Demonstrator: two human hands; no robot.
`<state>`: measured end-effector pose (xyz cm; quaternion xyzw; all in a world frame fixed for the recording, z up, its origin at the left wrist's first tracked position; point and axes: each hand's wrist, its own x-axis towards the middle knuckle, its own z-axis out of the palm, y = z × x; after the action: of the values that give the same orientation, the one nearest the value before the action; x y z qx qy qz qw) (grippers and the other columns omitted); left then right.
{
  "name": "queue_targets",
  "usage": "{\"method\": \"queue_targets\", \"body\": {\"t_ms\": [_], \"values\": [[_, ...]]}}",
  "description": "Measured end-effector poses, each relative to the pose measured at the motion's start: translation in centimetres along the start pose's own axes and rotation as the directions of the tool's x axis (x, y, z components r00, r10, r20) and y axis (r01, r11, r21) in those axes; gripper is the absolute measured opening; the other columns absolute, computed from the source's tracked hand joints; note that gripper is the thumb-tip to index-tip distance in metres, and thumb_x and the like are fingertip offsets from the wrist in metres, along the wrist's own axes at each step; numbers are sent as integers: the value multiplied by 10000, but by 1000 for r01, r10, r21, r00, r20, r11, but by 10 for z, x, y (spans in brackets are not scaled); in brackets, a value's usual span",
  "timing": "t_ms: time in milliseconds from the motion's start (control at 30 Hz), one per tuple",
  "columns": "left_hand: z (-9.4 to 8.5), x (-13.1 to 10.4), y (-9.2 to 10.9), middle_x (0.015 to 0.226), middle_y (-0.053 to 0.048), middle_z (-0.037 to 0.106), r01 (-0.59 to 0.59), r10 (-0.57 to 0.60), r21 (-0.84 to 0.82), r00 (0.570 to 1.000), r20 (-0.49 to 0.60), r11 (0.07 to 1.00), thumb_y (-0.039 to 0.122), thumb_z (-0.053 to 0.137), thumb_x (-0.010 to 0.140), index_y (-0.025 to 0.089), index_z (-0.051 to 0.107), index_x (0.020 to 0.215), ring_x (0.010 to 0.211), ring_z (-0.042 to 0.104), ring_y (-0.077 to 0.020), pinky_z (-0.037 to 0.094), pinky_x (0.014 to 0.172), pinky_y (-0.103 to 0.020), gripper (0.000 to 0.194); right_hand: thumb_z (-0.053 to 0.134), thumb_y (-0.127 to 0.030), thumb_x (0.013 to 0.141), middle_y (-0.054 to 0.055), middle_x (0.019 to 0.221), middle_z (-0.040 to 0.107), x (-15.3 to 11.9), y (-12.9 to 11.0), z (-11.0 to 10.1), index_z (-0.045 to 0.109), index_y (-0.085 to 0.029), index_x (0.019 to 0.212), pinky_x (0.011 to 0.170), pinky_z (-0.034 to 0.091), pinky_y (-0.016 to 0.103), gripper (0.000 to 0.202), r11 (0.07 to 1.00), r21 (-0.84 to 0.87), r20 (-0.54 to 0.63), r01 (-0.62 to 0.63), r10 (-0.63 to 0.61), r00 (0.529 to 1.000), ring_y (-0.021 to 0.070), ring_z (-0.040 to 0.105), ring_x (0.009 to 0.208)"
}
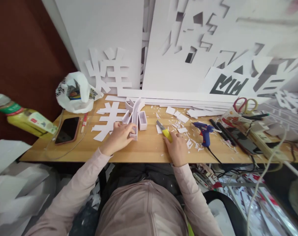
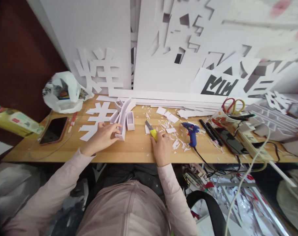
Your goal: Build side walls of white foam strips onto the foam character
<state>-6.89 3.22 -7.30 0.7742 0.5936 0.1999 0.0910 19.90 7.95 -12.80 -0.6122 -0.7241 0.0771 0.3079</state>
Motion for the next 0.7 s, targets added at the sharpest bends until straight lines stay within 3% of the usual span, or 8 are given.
{"method": "queue_targets", "body": {"t_ms": [100, 200, 267, 333, 400, 500, 600, 700], "values": [[-3, 0, 0, 969, -12, 781, 51, -51, -40, 999, -17, 998, 214, 543, 925, 248, 516, 1148, 1053, 664, -261, 253, 989, -458, 227, 646, -452, 903, 130, 923, 662, -3, 7, -11, 716, -207, 998, 857, 419, 444, 271, 999, 13, -72, 47, -46, 996, 299, 587, 883], [-4, 2, -2, 925, 12, 786, 64, -65, -71, 998, -2, 995, 218, 547, 934, 262, 518, 1150, 955, 687, -239, 236, 998, -465, 222, 579, -591, 912, 133, 962, 673, -6, 26, -40, 704, -198, 987, 866, 439, 440, 419, 996, 81, -255, -37, 57, 965, 293, 601, 904], [-4, 3, -4, 898, 27, 786, 51, -51, -74, 999, 0, 996, 223, 551, 939, 276, 515, 1156, 947, 691, -237, 231, 1004, -465, 227, 560, -704, 864, 143, 952, 654, -7, 44, -60, 668, -165, 1014, 837, 456, 445, 569, 980, 63, -433, -188, 196, 880, 294, 595, 876], [-2, 4, -5, 885, 27, 784, 44, -44, -69, 999, 4, 997, 235, 539, 948, 286, 513, 1165, 983, 685, -244, 232, 1009, -466, 225, 544, -817, 786, 161, 962, 638, -7, 64, -73, 636, -128, 1069, 821, 465, 467, 750, 954, 47, -520, -296, 277, 808, 306, 589, 865], [-1, 3, -6, 887, 15, 783, 50, -49, -63, 999, 15, 997, 241, 524, 953, 289, 510, 1179, 1008, 677, -253, 241, 1004, -470, 231, 517, -888, 724, 189, 999, 636, -6, 84, -77, 611, -93, 1134, 846, 462, 513, 900, 936, 29, -529, -351, 313, 789, 330, 591, 888], [1, 1, -5, 893, 4, 781, 55, -54, -53, 998, 25, 997, 210, 504, 947, 289, 511, 1188, 990, 677, -256, 256, 981, -474, 253, 497, -915, 690, 231, 1086, 638, 2, 105, -71, 597, -85, 1202, 927, 413, 591, 980, 921, -27, -476, -388, 329, 815, 389, 581, 1008], [2, -1, -6, 898, 3, 779, 46, -46, -40, 999, 22, 998, 192, 490, 941, 295, 520, 1180, 955, 687, -254, 268, 972, -486, 262, 580, -851, 673, 229, 1126, 639, 18, 116, -64, 630, -132, 1179, 936, 397, 601, 880, 915, -51, -379, -400, 353, 855, 415, 559, 1082], [2, 1, -9, 892, 1, 782, 32, -32, -38, 999, 13, 999, 222, 492, 935, 306, 542, 1169, 932, 702, -263, 298, 971, -508, 254, 752, -714, 598, 144, 881, 659, 38, 118, -62, 687, -187, 864, 828, 448, 526, 594, 916, 116, -281, -384, 401, 872, 364, 588, 917]]}}
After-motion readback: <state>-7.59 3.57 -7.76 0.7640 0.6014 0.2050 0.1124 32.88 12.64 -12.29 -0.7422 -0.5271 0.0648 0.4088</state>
